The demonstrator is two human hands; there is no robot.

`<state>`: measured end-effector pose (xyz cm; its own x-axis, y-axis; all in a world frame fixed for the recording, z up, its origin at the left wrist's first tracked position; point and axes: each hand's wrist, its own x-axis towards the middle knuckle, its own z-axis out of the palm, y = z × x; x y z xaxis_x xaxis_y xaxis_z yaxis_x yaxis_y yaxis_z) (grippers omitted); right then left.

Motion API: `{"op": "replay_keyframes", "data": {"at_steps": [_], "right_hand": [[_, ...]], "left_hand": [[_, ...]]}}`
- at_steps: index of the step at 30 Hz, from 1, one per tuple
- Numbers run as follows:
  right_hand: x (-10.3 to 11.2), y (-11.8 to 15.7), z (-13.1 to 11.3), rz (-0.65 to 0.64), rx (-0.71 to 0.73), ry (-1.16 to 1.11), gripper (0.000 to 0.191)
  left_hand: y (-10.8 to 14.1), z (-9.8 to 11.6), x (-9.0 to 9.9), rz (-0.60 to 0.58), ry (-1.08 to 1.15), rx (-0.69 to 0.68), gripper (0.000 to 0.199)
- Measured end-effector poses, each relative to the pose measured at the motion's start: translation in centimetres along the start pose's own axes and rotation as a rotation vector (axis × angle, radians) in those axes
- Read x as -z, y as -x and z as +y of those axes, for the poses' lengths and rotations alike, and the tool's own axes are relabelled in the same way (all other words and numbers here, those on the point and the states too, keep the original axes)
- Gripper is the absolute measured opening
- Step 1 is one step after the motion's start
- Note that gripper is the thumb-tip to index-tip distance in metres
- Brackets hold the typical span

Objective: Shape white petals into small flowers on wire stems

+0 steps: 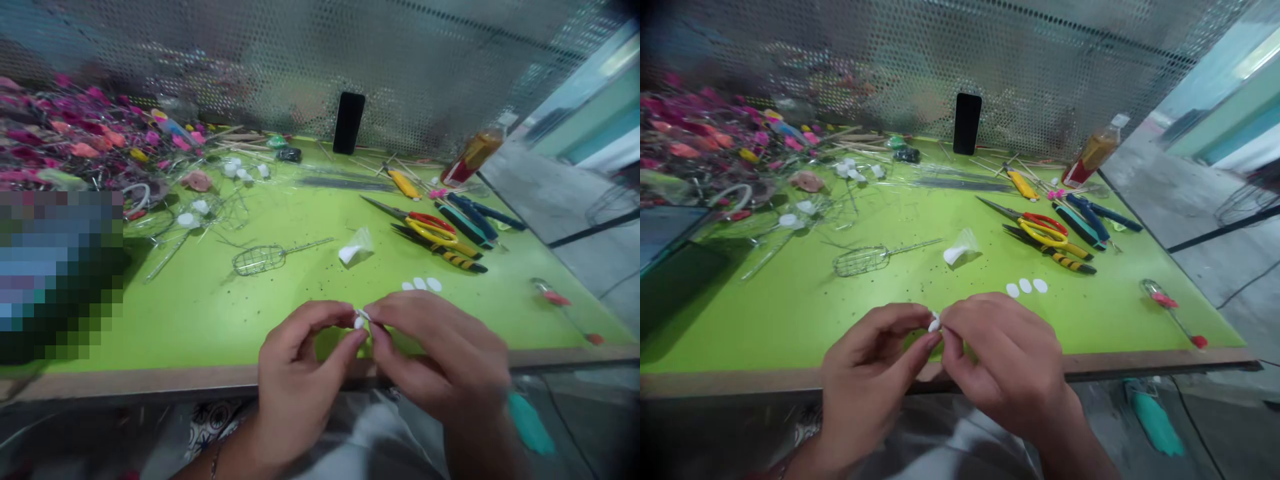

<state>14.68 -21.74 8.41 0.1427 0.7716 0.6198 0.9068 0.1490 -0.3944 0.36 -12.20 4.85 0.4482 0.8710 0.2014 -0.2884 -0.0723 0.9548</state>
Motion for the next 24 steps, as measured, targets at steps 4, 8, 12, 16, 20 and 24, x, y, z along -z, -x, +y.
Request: {"op": "replay_keyframes", "data": {"at_steps": [4, 8, 12, 16, 20, 24], "right_hand": [[0.0, -0.1, -0.1, 0.010, 0.012, -0.028, 0.043], [-0.2, -0.1, 0.1, 0.018, -0.012, -0.055, 0.045], [-0.5, 0.3, 0.4, 0.010, -0.044, -0.105, 0.045], [-0.6, 0.5, 0.7, 0.000, -0.084, -0.172, 0.043], [-0.5, 0.6, 1.1, -0.030, -0.138, -0.240, 0.037], [-0.7, 1.1, 1.3, -0.032, -0.224, -0.273, 0.032]], "left_hand": [[0.0, 0.0, -0.1, 0.023, 0.022, 0.031, 0.041], [-0.3, 0.1, 0.2, -0.002, -0.060, -0.028, 0.033], [-0.5, 0.3, 0.3, -0.035, -0.111, -0.062, 0.031], [-0.5, 0.4, 0.4, -0.072, -0.145, -0.073, 0.025], [-0.5, 0.2, 0.5, -0.094, -0.111, -0.074, 0.017], [-0.4, -0.1, 0.5, -0.113, -0.042, -0.043, 0.017]]}}
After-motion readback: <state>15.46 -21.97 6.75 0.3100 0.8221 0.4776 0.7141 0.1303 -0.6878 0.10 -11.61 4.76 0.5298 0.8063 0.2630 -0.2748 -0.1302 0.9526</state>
